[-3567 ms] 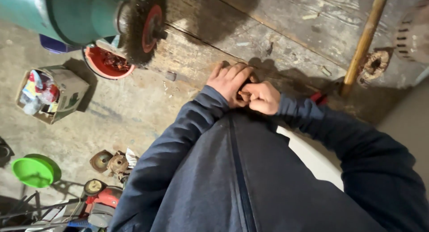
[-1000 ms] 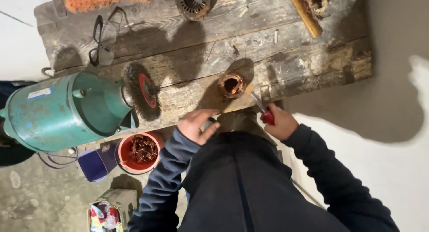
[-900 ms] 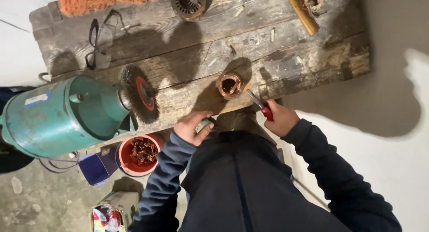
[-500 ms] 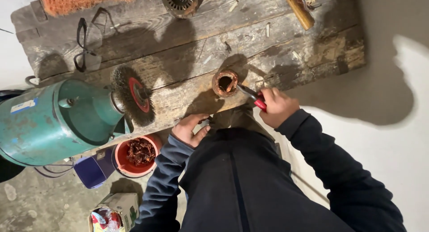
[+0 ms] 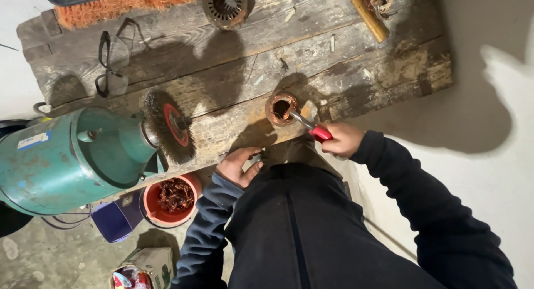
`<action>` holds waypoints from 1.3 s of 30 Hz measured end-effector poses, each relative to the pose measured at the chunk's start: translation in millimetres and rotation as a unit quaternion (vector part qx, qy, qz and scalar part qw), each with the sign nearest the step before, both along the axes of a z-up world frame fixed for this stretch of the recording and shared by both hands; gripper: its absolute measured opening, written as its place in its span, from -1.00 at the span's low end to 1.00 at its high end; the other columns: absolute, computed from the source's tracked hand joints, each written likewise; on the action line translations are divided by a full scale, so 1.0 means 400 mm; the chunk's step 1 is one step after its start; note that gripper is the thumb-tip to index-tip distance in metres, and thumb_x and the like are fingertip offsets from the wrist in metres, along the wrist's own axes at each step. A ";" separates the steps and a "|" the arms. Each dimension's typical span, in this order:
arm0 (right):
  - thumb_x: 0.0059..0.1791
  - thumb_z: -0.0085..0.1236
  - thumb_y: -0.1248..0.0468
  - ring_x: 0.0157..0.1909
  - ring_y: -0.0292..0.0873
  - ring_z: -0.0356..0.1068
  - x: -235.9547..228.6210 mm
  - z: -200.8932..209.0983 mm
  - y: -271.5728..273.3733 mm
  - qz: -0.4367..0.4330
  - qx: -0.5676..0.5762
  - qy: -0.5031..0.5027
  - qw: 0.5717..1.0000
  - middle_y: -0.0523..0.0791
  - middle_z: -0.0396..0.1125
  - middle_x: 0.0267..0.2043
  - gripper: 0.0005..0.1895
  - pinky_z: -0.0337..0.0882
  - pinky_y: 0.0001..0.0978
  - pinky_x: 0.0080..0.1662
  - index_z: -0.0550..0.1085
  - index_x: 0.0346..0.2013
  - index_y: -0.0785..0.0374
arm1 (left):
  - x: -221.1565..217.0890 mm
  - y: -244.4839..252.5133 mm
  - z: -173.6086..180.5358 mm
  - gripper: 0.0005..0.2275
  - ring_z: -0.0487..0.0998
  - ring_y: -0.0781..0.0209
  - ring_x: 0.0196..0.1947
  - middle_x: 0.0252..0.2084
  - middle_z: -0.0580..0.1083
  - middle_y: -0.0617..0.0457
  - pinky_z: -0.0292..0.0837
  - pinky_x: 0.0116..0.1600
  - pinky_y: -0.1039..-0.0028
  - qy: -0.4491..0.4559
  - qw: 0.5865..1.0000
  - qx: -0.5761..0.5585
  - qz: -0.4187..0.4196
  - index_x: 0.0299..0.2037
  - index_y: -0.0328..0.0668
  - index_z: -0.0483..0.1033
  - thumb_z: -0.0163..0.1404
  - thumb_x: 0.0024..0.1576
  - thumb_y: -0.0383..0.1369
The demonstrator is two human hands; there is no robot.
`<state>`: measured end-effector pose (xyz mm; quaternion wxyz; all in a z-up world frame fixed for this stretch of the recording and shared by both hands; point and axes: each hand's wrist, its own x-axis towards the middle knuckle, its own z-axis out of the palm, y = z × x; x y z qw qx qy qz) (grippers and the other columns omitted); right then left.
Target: The person stands at a wooden workbench and uses red-handled pliers to pull copper wire windings out of an old electric motor stator, working the coils loose by hand and with the pliers. Extracted copper wire is dropped into a red bucket on the floor beside the bench.
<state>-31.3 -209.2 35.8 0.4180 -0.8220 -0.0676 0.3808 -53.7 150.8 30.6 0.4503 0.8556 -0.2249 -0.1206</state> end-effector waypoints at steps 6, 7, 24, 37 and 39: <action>-0.12 0.10 0.23 -0.57 -0.16 0.44 0.022 0.010 0.016 -0.024 0.028 0.021 0.999 -0.12 0.36 -0.56 -0.74 0.40 -0.20 -0.45 0.41 -0.14 0.14 | 0.033 -0.016 0.008 -0.69 0.64 -0.09 -0.04 -0.03 0.60 -0.13 0.55 0.06 0.28 -0.025 1.000 0.004 0.009 0.06 -0.17 0.56 0.17 0.14 -0.27; -0.12 0.10 0.23 -0.57 -0.16 0.44 0.019 -0.002 0.013 -0.023 0.028 0.022 0.999 -0.12 0.36 -0.56 -0.74 0.40 -0.20 -0.45 0.41 -0.14 0.14 | 0.045 -0.025 -0.001 -0.69 0.64 -0.09 -0.04 -0.03 0.60 -0.13 0.55 0.06 0.28 -0.024 1.000 0.003 0.010 0.06 -0.17 0.56 0.17 0.14 -0.27; -0.18 0.12 0.15 -0.18 0.09 0.49 -0.063 -0.008 0.076 -0.065 0.040 -0.066 0.995 0.04 0.46 -0.23 -0.52 0.44 -0.11 -0.11 0.41 0.01 0.21 | 0.369 -0.350 -0.051 -0.73 0.61 -0.22 -0.20 -0.25 0.60 -0.16 0.51 -0.11 0.15 -0.006 0.996 0.035 0.080 -0.17 -0.12 0.62 0.08 0.18 -0.10; -0.15 0.17 0.09 -0.17 0.14 0.46 -0.174 -0.114 0.113 -0.198 0.099 -0.055 0.974 0.07 0.43 -0.24 -0.58 0.42 -0.07 -0.10 0.41 -0.09 0.23 | 0.407 -0.404 -0.127 -0.75 0.55 -0.25 -0.22 -0.25 0.54 -0.19 0.49 -0.11 0.10 0.044 0.988 0.009 -0.148 -0.20 -0.22 0.60 0.05 0.25 -0.18; -0.14 0.17 0.07 -0.18 0.16 0.45 -0.167 -0.082 0.098 -0.190 0.068 -0.024 0.979 0.08 0.42 -0.26 -0.56 0.40 -0.05 -0.11 0.40 -0.08 0.23 | 0.399 -0.406 -0.057 -0.74 0.53 -0.21 -0.29 -0.29 0.51 -0.17 0.49 -0.14 0.09 -0.016 0.983 0.064 -0.171 -0.21 -0.18 0.64 0.07 0.24 -0.14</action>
